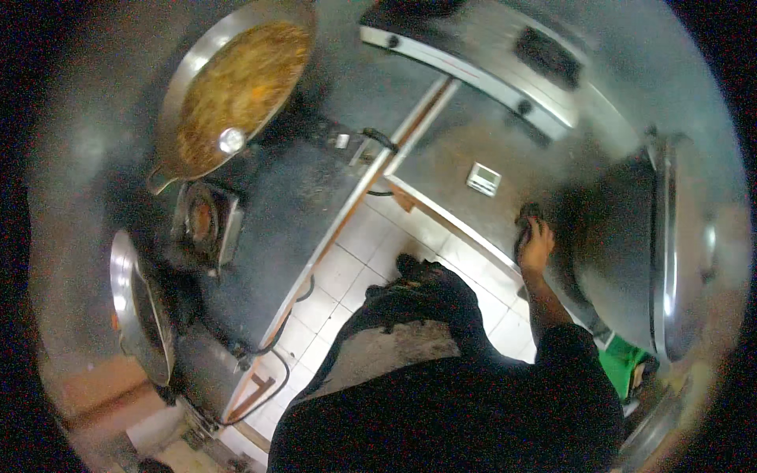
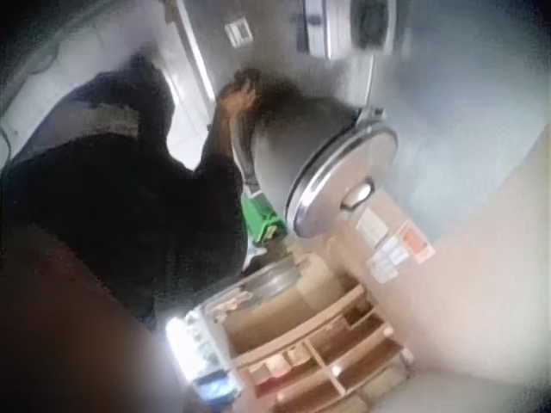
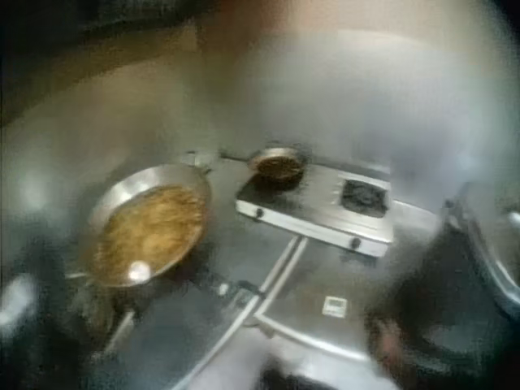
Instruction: The person coats chicken in breading by hand, places the pieces into a wok of oil to fry, and then cleans the workspace by discarding excess breading and sifting the remaining flour into a container.
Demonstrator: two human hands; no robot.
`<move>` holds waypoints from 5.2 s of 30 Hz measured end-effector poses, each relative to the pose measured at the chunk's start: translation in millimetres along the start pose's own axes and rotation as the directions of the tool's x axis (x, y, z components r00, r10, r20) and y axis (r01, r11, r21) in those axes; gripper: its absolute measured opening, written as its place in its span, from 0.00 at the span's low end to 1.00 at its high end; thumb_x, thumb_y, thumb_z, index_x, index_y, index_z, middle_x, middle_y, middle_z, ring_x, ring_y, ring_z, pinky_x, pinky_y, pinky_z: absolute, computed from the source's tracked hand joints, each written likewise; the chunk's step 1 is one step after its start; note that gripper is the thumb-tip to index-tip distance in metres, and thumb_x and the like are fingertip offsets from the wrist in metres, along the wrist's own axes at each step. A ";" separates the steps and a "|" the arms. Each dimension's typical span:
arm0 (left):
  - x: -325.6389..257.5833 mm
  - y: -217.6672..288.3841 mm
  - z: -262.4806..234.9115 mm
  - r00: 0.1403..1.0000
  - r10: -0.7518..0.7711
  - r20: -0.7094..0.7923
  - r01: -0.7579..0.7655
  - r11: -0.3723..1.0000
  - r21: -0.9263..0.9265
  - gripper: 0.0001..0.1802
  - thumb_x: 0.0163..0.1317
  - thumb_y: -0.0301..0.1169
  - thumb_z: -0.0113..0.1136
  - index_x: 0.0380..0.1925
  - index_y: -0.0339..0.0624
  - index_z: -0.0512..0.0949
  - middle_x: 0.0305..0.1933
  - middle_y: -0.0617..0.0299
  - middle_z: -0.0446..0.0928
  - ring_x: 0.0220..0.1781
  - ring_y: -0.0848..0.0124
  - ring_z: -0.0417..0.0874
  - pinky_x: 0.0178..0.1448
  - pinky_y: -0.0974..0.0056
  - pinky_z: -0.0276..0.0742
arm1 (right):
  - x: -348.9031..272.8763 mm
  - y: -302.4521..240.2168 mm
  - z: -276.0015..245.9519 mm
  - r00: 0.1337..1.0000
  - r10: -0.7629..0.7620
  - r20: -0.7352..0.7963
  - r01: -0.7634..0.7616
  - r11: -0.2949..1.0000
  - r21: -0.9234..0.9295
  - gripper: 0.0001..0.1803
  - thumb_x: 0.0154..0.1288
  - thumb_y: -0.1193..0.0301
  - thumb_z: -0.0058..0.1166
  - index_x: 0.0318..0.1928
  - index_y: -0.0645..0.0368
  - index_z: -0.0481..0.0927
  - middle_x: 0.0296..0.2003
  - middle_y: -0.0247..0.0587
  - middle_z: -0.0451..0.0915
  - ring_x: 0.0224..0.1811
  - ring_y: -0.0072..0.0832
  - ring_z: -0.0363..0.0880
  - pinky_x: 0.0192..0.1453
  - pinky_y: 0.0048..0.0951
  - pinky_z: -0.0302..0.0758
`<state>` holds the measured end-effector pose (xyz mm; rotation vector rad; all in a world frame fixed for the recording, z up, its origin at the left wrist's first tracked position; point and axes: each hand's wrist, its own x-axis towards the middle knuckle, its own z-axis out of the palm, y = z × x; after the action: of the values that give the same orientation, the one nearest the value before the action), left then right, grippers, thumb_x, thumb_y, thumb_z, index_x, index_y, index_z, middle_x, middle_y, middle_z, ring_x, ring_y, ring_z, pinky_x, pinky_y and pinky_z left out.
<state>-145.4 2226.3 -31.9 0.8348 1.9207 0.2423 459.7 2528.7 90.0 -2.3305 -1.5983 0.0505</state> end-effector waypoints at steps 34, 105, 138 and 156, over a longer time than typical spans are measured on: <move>-211.1 24.0 170.8 0.672 -0.735 0.090 0.212 0.075 -0.974 0.26 0.64 0.50 0.51 0.49 0.39 0.74 0.40 0.58 0.79 0.38 0.61 0.80 0.38 0.59 0.76 | -178.5 -646.3 205.0 0.186 -0.971 0.154 0.832 0.239 0.500 0.30 0.65 0.73 0.43 0.69 0.58 0.59 0.73 0.36 0.51 0.72 0.37 0.53 0.71 0.52 0.52; -287.9 -254.6 93.1 0.860 -0.483 0.165 0.502 0.741 -0.447 0.32 0.69 0.54 0.39 0.35 0.34 0.78 0.34 0.51 0.82 0.40 0.57 0.82 0.43 0.53 0.74 | -84.8 -499.7 166.4 0.431 -0.854 -0.291 0.851 0.277 0.446 0.23 0.56 0.78 0.50 0.55 0.62 0.76 0.57 0.51 0.74 0.58 0.45 0.73 0.62 0.40 0.68; -143.7 -67.4 35.1 0.936 -0.350 0.034 0.343 0.888 -0.307 0.23 0.65 0.45 0.56 0.50 0.38 0.73 0.48 0.51 0.78 0.47 0.58 0.80 0.50 0.56 0.76 | 67.1 -379.6 127.8 0.546 -0.838 -0.019 0.806 0.519 0.285 0.15 0.58 0.77 0.51 0.48 0.59 0.79 0.46 0.51 0.77 0.48 0.44 0.75 0.59 0.39 0.68; 8.4 77.2 22.5 0.991 -0.045 0.127 0.034 0.995 0.090 0.21 0.65 0.44 0.53 0.49 0.39 0.75 0.52 0.50 0.77 0.51 0.57 0.79 0.55 0.55 0.75 | 105.5 -211.5 107.1 0.825 -0.564 -0.042 0.548 0.779 0.305 0.19 0.62 0.75 0.45 0.54 0.60 0.76 0.63 0.51 0.66 0.66 0.47 0.62 0.70 0.45 0.60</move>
<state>-94.0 2285.0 -10.5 0.8488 1.8349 0.0790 286.3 2719.7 62.0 -1.5638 -2.0757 0.2094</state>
